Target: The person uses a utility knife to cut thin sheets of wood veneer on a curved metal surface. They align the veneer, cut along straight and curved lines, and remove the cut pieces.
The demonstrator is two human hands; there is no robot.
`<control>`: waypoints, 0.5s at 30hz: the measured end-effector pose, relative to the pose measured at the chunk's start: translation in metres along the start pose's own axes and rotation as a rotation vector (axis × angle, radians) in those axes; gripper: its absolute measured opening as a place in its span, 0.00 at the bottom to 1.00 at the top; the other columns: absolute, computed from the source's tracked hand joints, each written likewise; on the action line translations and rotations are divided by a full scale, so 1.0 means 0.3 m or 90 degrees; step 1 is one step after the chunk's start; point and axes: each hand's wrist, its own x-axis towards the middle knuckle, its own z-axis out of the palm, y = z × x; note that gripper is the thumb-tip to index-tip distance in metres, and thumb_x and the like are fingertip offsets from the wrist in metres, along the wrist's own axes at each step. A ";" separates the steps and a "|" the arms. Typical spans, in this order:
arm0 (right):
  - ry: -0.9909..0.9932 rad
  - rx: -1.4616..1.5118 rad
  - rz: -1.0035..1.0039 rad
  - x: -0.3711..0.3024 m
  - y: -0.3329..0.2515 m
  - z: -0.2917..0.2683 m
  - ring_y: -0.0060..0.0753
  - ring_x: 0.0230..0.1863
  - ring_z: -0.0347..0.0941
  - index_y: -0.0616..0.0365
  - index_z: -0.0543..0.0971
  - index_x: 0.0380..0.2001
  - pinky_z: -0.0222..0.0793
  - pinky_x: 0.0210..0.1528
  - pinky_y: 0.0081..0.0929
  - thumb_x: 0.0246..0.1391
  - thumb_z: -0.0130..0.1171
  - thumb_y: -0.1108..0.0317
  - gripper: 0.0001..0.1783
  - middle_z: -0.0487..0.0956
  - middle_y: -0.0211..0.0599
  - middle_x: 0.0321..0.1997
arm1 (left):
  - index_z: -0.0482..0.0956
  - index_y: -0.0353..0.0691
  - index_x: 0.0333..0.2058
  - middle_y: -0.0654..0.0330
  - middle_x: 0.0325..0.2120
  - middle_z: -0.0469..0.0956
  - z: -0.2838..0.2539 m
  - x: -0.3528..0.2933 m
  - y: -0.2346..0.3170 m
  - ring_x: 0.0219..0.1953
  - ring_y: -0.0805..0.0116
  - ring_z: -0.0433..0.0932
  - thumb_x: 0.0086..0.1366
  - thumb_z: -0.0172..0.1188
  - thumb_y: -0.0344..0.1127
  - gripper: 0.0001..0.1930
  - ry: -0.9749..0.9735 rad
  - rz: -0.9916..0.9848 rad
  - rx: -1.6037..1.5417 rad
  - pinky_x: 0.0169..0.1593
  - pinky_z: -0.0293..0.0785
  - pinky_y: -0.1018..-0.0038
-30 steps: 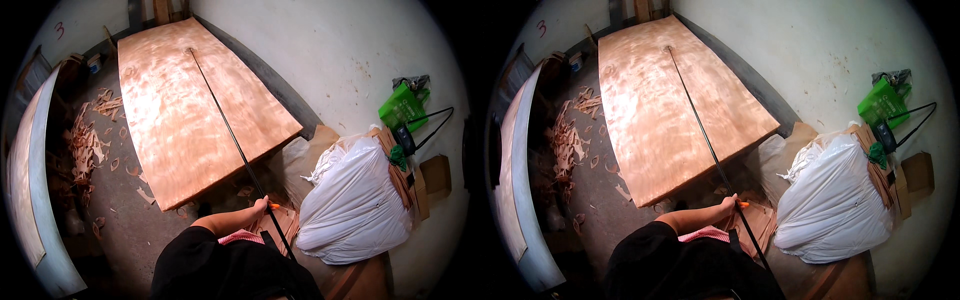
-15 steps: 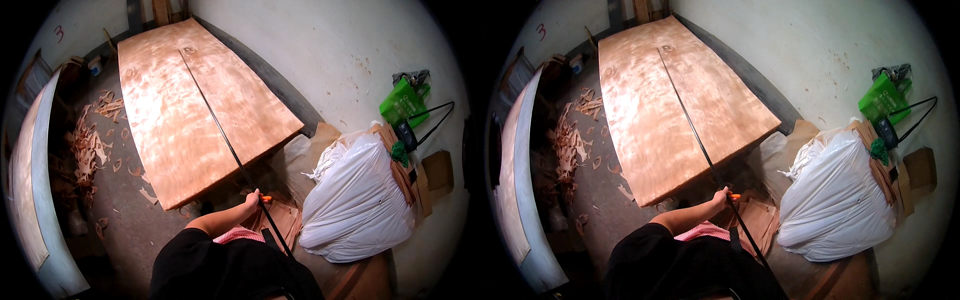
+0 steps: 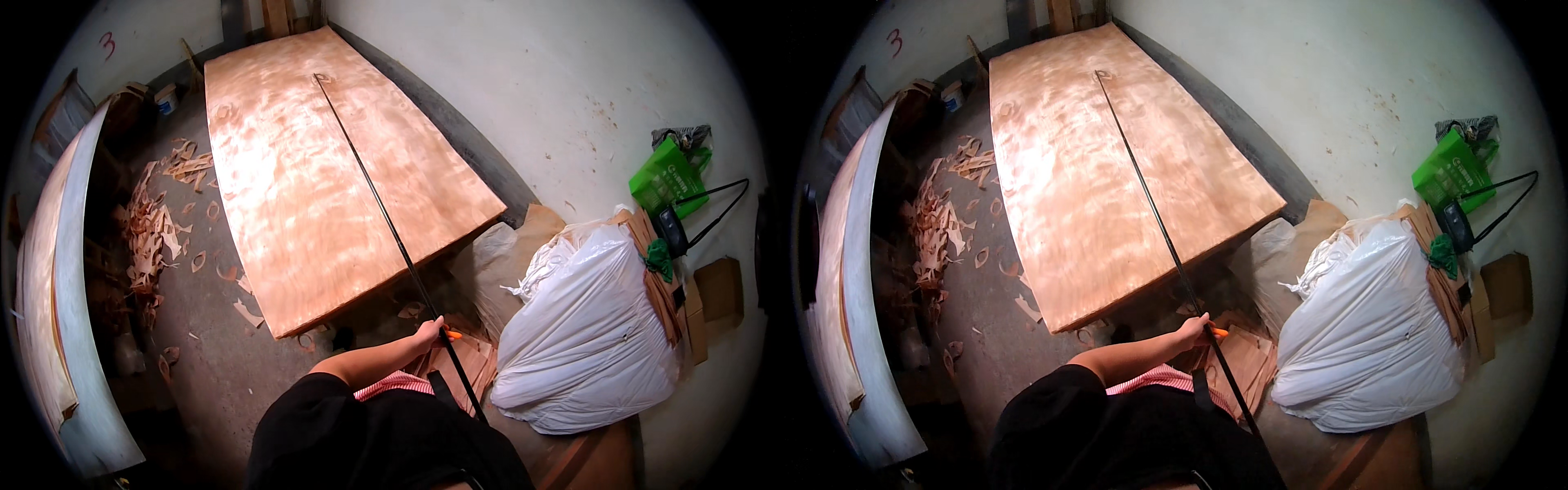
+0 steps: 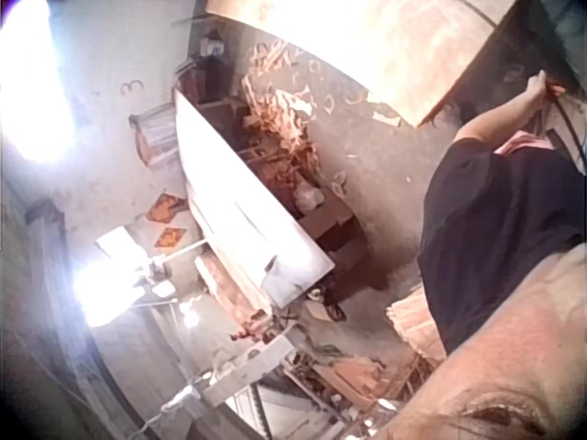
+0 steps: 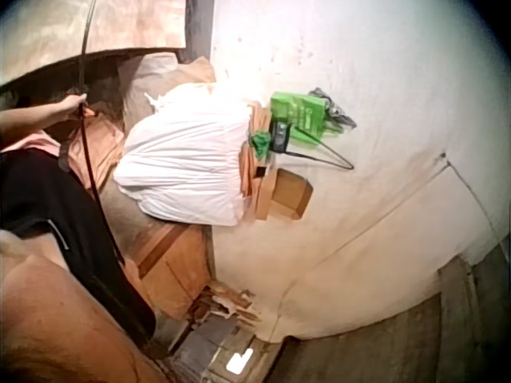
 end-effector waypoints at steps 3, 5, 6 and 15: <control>0.002 -0.003 0.004 -0.010 0.001 -0.002 0.51 0.36 0.70 0.57 0.73 0.33 0.64 0.38 0.41 0.47 0.49 0.59 0.14 0.74 0.48 0.31 | 0.65 0.29 0.38 0.46 0.34 0.73 0.011 0.033 -0.019 0.29 0.56 0.77 0.65 0.39 0.46 0.21 0.035 -0.025 -0.011 0.37 0.76 0.64; 0.003 -0.002 0.008 -0.017 0.004 -0.002 0.51 0.36 0.70 0.57 0.73 0.34 0.63 0.38 0.42 0.47 0.49 0.59 0.14 0.74 0.48 0.31 | 0.64 0.28 0.38 0.46 0.33 0.73 0.011 0.043 -0.026 0.29 0.56 0.77 0.65 0.39 0.46 0.21 0.032 -0.022 -0.009 0.36 0.76 0.63; 0.003 -0.002 0.008 -0.019 0.006 -0.004 0.51 0.36 0.69 0.57 0.73 0.34 0.63 0.39 0.42 0.47 0.49 0.59 0.14 0.74 0.49 0.31 | 0.64 0.27 0.38 0.45 0.33 0.73 0.010 0.044 -0.027 0.29 0.56 0.77 0.65 0.39 0.46 0.21 0.032 -0.020 -0.009 0.36 0.76 0.63; -0.001 -0.008 0.006 -0.025 0.004 -0.016 0.51 0.37 0.69 0.56 0.72 0.34 0.63 0.39 0.42 0.48 0.48 0.60 0.13 0.73 0.49 0.32 | 0.67 0.28 0.34 0.49 0.27 0.73 -0.018 0.078 -0.039 0.23 0.58 0.77 0.64 0.40 0.46 0.21 0.060 0.008 -0.014 0.28 0.76 0.67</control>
